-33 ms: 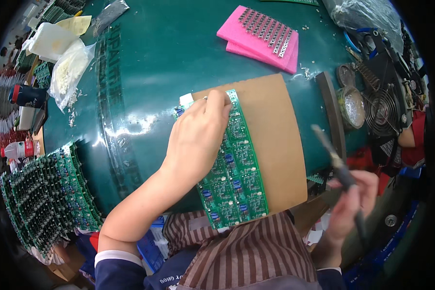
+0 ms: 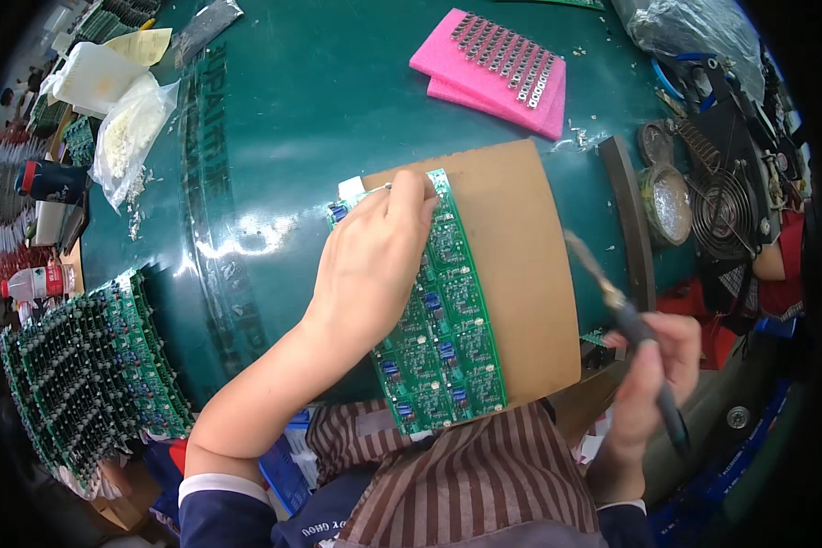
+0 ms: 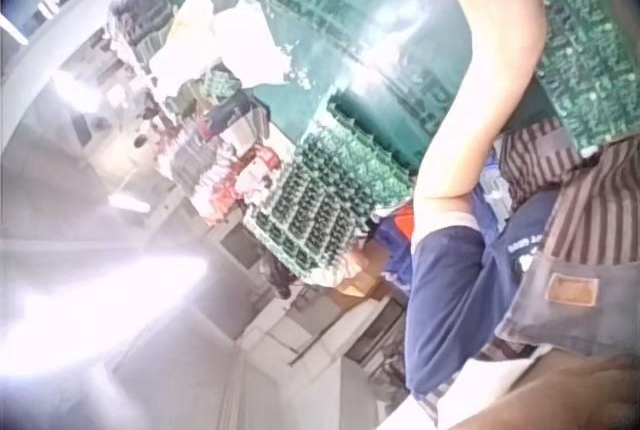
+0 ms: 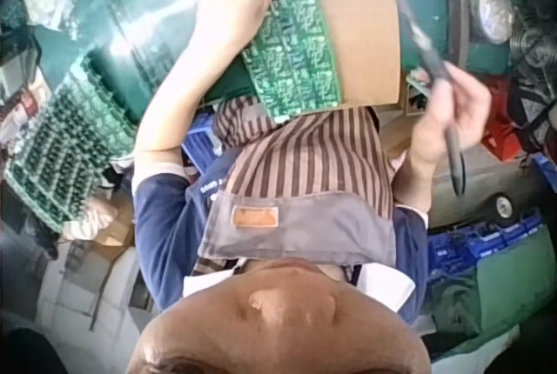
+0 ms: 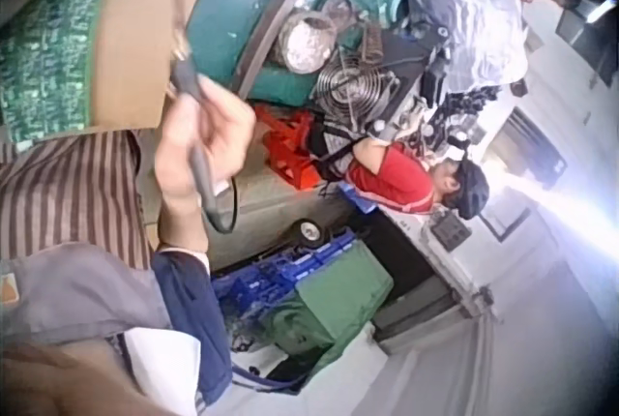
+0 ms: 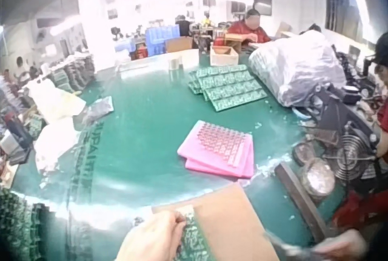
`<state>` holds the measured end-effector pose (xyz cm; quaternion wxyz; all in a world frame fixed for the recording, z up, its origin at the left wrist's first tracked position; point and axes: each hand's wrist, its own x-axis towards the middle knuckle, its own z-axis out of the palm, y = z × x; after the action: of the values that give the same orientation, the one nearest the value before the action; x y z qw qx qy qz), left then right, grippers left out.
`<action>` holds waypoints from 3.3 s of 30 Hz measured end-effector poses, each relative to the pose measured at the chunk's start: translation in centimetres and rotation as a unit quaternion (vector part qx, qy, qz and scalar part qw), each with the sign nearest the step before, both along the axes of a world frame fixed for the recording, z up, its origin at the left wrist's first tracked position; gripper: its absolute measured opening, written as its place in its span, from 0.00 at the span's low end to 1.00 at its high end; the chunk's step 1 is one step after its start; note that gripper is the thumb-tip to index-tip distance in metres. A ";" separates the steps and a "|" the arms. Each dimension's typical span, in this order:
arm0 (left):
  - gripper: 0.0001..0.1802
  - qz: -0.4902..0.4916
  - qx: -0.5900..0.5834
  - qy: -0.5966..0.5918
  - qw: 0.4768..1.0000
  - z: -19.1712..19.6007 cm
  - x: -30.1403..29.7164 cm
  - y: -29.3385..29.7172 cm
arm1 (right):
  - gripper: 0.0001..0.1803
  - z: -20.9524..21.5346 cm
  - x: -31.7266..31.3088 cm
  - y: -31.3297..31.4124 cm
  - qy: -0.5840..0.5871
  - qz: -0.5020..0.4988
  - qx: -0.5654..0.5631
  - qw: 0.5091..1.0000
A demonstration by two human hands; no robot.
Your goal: The person inserts electronic components into a circuit board by hand, flips the board over using a cardboard panel, and solders the connections using a soldering iron before placing the board onto a stack.
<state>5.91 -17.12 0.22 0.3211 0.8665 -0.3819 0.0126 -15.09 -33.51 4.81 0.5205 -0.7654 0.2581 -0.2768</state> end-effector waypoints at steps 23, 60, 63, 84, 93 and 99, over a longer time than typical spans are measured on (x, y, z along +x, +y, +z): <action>0.09 0.027 0.013 -0.116 0.993 -0.2 -0.4 -0.9 | 0.10 -2.5 8.4 -0.1 0.050 0.131 -0.018 0.990; 0.11 -0.002 0.034 0.036 0.999 2.6 -1.4 -0.4 | 0.10 -1.8 5.3 -0.7 0.048 0.095 -0.011 0.994; 0.13 -0.019 0.042 0.047 0.998 2.5 -3.3 0.4 | 0.11 -1.8 4.1 -0.2 0.014 0.103 -0.003 0.995; 0.12 0.026 0.043 -0.069 0.996 0.8 -4.7 -0.1 | 0.10 -2.1 4.9 0.3 0.007 0.181 -0.094 0.979; 0.10 0.031 0.006 -0.034 0.999 0.5 -4.6 -0.3 | 0.10 -2.1 5.0 0.5 0.005 0.179 -0.095 0.979; 0.09 0.047 0.048 -0.026 0.997 1.6 -4.7 -0.4 | 0.10 -1.8 5.3 0.5 0.002 0.190 -0.107 0.976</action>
<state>1.19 -17.56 1.82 0.2685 0.8973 -0.3489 0.0316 -9.80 -32.97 3.03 0.4778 -0.8524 0.0779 -0.1978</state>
